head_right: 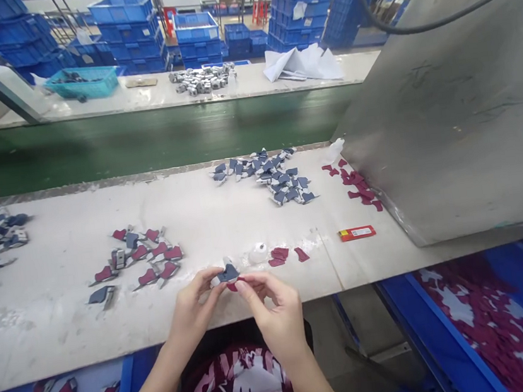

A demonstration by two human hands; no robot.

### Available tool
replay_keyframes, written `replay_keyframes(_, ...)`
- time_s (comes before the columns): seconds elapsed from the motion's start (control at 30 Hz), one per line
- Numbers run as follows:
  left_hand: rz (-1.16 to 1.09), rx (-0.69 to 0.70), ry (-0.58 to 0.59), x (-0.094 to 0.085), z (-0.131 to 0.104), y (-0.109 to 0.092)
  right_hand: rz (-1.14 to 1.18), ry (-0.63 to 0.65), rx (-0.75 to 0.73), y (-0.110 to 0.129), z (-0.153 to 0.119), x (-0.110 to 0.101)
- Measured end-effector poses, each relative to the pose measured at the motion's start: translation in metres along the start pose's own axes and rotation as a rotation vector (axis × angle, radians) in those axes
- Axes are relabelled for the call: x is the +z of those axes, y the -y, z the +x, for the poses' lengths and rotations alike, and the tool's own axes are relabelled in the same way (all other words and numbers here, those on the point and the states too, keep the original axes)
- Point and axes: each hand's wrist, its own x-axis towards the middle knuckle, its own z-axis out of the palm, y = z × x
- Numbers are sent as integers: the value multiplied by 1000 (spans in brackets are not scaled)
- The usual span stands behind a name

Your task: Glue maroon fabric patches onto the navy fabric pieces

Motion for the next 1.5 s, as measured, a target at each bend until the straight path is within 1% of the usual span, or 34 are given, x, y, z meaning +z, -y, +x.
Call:
replay_keyframes(0.1, -175, -78, -12, -2, -6, -13, 3, -35, -26, -2, 1, 12)
replay_keyframes(0.17, -232, -115, -26, -2, -8, -17, -9, -58, -44, -3, 1, 15)
replay_keyframes(0.3, -276, -154, -64, -2, -9, -16, -37, -87, -61, -2, 0, 16)
replay_keyframes(0.47, -316, -214, -78, -2, -11, -16, -66, -101, -68, -6, 0, 19)
replay_keyframes(0.53, -336, -251, -86, -1, -11, -18, -97, -110, -95, -8, 0, 21)
replay_keyframes(0.67, -413, -328, -107, 0, -9, -21, -198, -122, -211, -13, -1, 23)
replay_keyframes(0.8, -530, -379, -125, 1, -7, -27, -288, -121, -387, -13, 0, 24)
replay_keyframes(0.9, -576, -416, -127, 0, -6, -33, -344, -114, -510, -10, 2, 24)
replay_keyframes(1.0, -591, -431, -138, -1, -6, -37, -364, -126, -576, -8, 2, 24)
replay_keyframes(1.1, -593, -423, -150, -2, -6, -39, -359, -143, -608, -10, -1, 24)
replay_keyframes(1.17, -594, -412, -155, -2, -7, -40, -323, -151, -578, -13, -2, 23)
replay_keyframes(1.2, -594, -405, -153, -2, -8, -41, -290, -150, -532, -15, -2, 22)
replay_keyframes(1.27, -593, -385, -140, -2, -10, -42, -185, -129, -381, -18, 0, 18)
replay_keyframes(1.33, -584, -357, -115, -3, -12, -44, -47, -43, -201, -20, 3, 12)
replay_keyframes(1.4, -564, -338, -97, -4, -13, -46, 92, 95, -70, -21, 8, 7)
replay_keyframes(1.47, -550, -332, -82, -5, -14, -49, 206, 208, -12, -20, 11, 4)
replay_keyframes(1.5, -549, -333, -76, -6, -14, -50, 247, 232, -6, -20, 11, 3)
